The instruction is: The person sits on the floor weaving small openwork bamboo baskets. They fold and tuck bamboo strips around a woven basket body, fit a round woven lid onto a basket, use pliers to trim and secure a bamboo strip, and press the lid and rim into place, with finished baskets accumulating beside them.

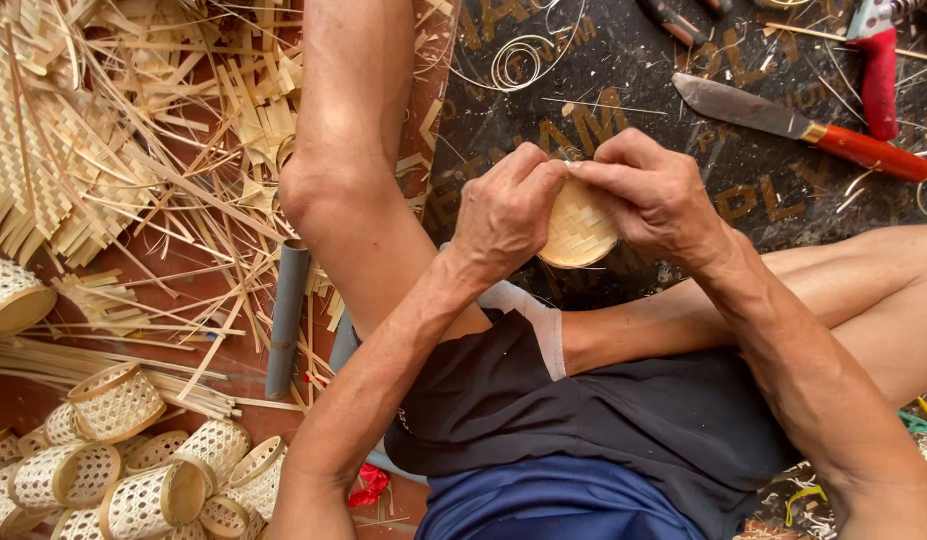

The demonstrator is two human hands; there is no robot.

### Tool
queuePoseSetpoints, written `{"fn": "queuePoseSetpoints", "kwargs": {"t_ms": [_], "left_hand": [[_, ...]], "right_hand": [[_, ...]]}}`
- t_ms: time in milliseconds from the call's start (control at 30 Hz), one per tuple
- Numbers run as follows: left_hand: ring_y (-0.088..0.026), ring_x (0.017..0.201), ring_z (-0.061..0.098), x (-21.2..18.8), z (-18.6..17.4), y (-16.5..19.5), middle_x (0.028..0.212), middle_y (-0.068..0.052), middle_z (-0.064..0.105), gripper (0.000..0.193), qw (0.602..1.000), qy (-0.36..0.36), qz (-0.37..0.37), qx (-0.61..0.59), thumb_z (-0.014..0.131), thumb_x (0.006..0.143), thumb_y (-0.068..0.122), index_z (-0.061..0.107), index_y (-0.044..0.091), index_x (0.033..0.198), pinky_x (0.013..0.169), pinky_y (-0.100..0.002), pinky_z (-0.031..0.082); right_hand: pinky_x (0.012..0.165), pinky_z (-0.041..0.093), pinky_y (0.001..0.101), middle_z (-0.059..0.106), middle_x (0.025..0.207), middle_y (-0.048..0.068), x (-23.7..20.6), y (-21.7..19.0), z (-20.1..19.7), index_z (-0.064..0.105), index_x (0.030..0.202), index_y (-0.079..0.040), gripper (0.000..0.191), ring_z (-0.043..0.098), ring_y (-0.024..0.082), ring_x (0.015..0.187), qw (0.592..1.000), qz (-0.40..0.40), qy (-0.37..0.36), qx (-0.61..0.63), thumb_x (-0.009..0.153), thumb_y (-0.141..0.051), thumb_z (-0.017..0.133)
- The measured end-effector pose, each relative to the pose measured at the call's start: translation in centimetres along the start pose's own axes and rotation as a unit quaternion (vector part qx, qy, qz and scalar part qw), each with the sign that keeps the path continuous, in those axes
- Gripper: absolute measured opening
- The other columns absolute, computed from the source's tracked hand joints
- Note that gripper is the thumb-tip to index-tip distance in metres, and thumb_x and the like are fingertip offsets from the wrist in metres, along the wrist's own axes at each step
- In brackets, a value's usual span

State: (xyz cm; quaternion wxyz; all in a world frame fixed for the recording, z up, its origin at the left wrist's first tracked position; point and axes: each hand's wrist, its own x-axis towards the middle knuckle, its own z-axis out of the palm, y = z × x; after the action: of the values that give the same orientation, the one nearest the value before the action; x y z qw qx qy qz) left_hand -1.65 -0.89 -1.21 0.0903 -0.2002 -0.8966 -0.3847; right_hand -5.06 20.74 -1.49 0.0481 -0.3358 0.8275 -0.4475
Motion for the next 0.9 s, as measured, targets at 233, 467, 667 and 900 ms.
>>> {"fn": "queuePoseSetpoints", "kwargs": {"t_ms": [233,467,667,900], "left_hand": [[-0.025,0.084,0.067,-1.4,0.5,0.1,0.098,-0.008,0.061,0.017,0.994,0.03,-0.072,-0.072,0.069,0.095,0.004,0.065,0.005,0.112,0.072,-0.035,0.056],[-0.008,0.075,0.059,-4.5,0.3,-0.8,0.085,-0.001,0.064,0.036,0.857,-0.042,-0.383,-0.341,0.082,0.085,0.015,0.068,0.002,0.116,0.067,-0.024,0.054],[-0.01,0.073,0.063,-4.8,0.7,1.7,0.081,-0.003,0.069,0.028,0.874,-0.058,-0.395,-0.278,0.083,0.078,0.012,0.072,0.002,0.102,0.067,-0.027,0.056],[-0.028,0.082,0.065,-10.0,-2.0,8.4,0.091,-0.011,0.06,0.022,0.939,-0.086,-0.216,-0.255,0.079,0.083,0.002,0.063,0.003,0.098,0.072,-0.038,0.054]], "right_hand": [[0.077,0.054,0.03,0.066,0.105,0.01,-0.7,0.4,0.0,0.072,0.122,0.0,0.028,0.067,0.021,0.092,0.999,0.021,0.0,0.041,0.094,-0.002,0.071],[0.069,0.054,0.0254,0.071,0.093,0.0,-0.9,1.3,-1.2,0.068,0.114,-0.001,0.023,0.064,0.009,0.078,0.875,0.358,-0.019,0.326,0.094,-0.013,0.07],[0.063,0.054,0.0306,0.071,0.078,0.004,0.7,-0.1,-1.6,0.072,0.093,-0.001,0.017,0.063,0.01,0.071,0.885,0.374,-0.244,0.13,0.082,-0.012,0.08],[0.059,0.05,0.0372,0.06,0.078,0.01,-7.1,-8.5,-2.0,0.06,0.086,-0.003,0.026,0.063,0.024,0.069,0.956,0.23,-0.182,0.031,0.072,-0.006,0.083]]}}
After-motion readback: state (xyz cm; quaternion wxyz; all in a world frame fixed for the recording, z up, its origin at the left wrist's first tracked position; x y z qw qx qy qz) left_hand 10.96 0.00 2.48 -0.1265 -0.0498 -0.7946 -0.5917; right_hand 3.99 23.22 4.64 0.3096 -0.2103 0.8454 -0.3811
